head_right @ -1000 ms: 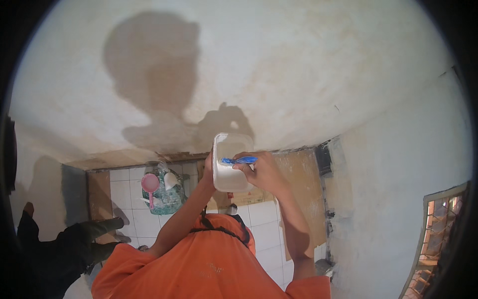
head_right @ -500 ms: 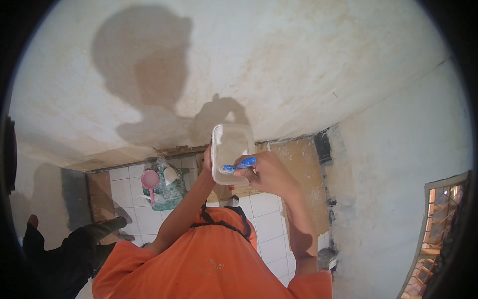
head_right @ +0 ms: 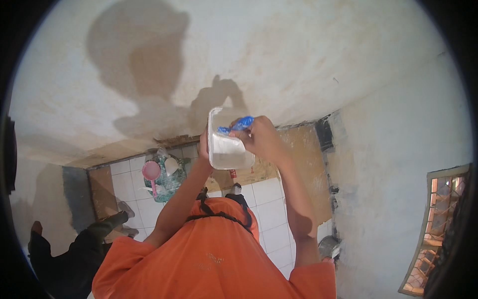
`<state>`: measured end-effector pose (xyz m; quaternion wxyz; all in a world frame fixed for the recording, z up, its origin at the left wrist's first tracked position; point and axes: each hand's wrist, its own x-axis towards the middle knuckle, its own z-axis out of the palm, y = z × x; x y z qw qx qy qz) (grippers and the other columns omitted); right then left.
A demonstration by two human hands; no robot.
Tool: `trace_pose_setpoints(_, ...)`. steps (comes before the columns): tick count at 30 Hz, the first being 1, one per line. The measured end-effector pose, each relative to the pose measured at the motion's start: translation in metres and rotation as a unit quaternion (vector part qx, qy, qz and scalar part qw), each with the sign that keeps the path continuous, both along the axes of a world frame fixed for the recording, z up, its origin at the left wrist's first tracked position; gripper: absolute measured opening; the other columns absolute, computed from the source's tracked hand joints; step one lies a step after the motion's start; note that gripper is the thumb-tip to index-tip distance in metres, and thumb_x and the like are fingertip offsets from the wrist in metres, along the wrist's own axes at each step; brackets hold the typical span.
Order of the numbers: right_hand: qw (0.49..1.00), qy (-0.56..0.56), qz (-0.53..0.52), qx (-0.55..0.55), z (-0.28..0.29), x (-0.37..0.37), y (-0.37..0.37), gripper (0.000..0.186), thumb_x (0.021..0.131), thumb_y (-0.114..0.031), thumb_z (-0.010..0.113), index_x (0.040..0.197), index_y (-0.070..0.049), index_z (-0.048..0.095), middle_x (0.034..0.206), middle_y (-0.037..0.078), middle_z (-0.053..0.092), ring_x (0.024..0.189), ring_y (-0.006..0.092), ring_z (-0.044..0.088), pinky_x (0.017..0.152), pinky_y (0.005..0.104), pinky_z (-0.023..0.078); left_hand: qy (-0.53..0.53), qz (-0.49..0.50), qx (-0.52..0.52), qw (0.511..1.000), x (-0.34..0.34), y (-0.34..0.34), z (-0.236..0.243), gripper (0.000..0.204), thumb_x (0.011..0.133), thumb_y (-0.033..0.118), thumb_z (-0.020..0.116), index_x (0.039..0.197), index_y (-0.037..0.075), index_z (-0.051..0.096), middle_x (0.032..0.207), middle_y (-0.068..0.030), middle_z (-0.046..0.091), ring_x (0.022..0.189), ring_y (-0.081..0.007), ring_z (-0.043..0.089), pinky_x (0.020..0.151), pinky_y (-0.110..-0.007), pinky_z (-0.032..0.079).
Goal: The person prepares white paint by mixing it in a small container and then dipping a paintbrush into the mixture.
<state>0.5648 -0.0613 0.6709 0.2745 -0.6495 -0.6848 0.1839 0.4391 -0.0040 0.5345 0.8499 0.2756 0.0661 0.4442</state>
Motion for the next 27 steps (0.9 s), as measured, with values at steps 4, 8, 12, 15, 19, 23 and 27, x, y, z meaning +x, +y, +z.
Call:
trace_pose_setpoints(4, 1.000, 0.008, -0.008, 0.002, 0.011, -0.005, 0.013, 0.014, 0.081, -0.009, 0.070, 0.092, 0.000, 0.070, 0.072, 0.017, 0.066, 0.057, 0.0232, 0.056, 0.057, 0.0316, 0.047, -0.195, -0.196, -0.142, 0.951, -0.003, 0.022, 0.004, 0.061, 0.097, 0.055, 0.038, 0.130, 0.005, 0.050, 0.117, -0.0141, 0.062, 0.100, -0.0276, 0.064, 0.088, -0.043, 0.054)
trace_pose_setpoints(8, 0.999, 0.035, -0.015, 0.012, 0.014, -0.010, 0.018, 0.017, 0.081, -0.014, 0.071, 0.092, -0.001, 0.071, 0.072, 0.020, 0.065, 0.058, 0.0320, 0.058, 0.058, 0.0352, 0.045, -0.169, -0.206, -0.180, 0.947, -0.008, 0.029, 0.012, 0.062, 0.097, 0.056, 0.037, 0.131, 0.005, 0.050, 0.117, -0.0145, 0.062, 0.101, -0.0281, 0.064, 0.088, -0.043, 0.054)
trace_pose_setpoints(12, 0.999, 0.038, -0.001, 0.014, 0.016, -0.011, 0.023, 0.017, 0.081, -0.014, 0.070, 0.092, -0.001, 0.071, 0.072, 0.020, 0.064, 0.059, 0.0314, 0.059, 0.058, 0.0355, 0.046, -0.110, -0.142, -0.158, 0.971, -0.010, 0.039, 0.007, 0.061, 0.097, 0.055, 0.038, 0.127, 0.005, 0.052, 0.113, -0.0149, 0.063, 0.097, -0.0278, 0.065, 0.083, -0.042, 0.055)
trace_pose_setpoints(15, 0.999, 0.037, -0.003, 0.002, 0.023, -0.016, 0.025, 0.017, 0.081, -0.014, 0.070, 0.093, -0.001, 0.071, 0.072, 0.020, 0.064, 0.059, 0.0314, 0.059, 0.058, 0.0363, 0.046, -0.129, -0.166, -0.164, 0.964, -0.011, 0.047, 0.000, 0.059, 0.097, 0.055, 0.038, 0.125, 0.005, 0.054, 0.110, -0.0147, 0.064, 0.094, -0.0276, 0.066, 0.080, -0.042, 0.056)
trace_pose_setpoints(19, 0.999, 0.027, -0.007, 0.033, 0.018, -0.022, 0.028, 0.016, 0.080, -0.014, 0.070, 0.091, -0.002, 0.071, 0.073, 0.020, 0.063, 0.060, 0.0339, 0.058, 0.058, 0.0370, 0.046, -0.092, -0.147, -0.172, 0.970, -0.014, 0.042, -0.002, 0.057, 0.098, 0.053, 0.038, 0.122, 0.005, 0.055, 0.108, -0.0137, 0.065, 0.091, -0.0265, 0.066, 0.078, -0.041, 0.057)
trace_pose_setpoints(23, 0.999, -0.004, 0.000, 0.033, 0.015, -0.025, 0.031, 0.015, 0.080, -0.015, 0.069, 0.090, -0.004, 0.071, 0.072, 0.020, 0.062, 0.064, 0.0375, 0.057, 0.060, 0.0392, 0.046, -0.151, -0.174, -0.188, 0.955, -0.013, 0.040, 0.003, 0.055, 0.098, 0.052, 0.039, 0.120, 0.005, 0.056, 0.107, -0.0123, 0.065, 0.089, -0.0243, 0.067, 0.076, -0.038, 0.057)
trace_pose_setpoints(27, 0.999, -0.040, 0.031, 0.002, 0.026, -0.032, 0.036, 0.012, 0.082, -0.005, 0.069, 0.092, 0.002, 0.069, 0.079, 0.018, 0.068, 0.064, 0.0222, 0.063, 0.061, 0.0325, 0.049, -0.043, -0.034, 0.006, 0.998, -0.022, 0.036, 0.008, 0.037, 0.099, 0.024, 0.043, 0.127, 0.001, 0.050, 0.116, -0.0123, 0.062, 0.103, -0.0224, 0.064, 0.089, -0.038, 0.055)
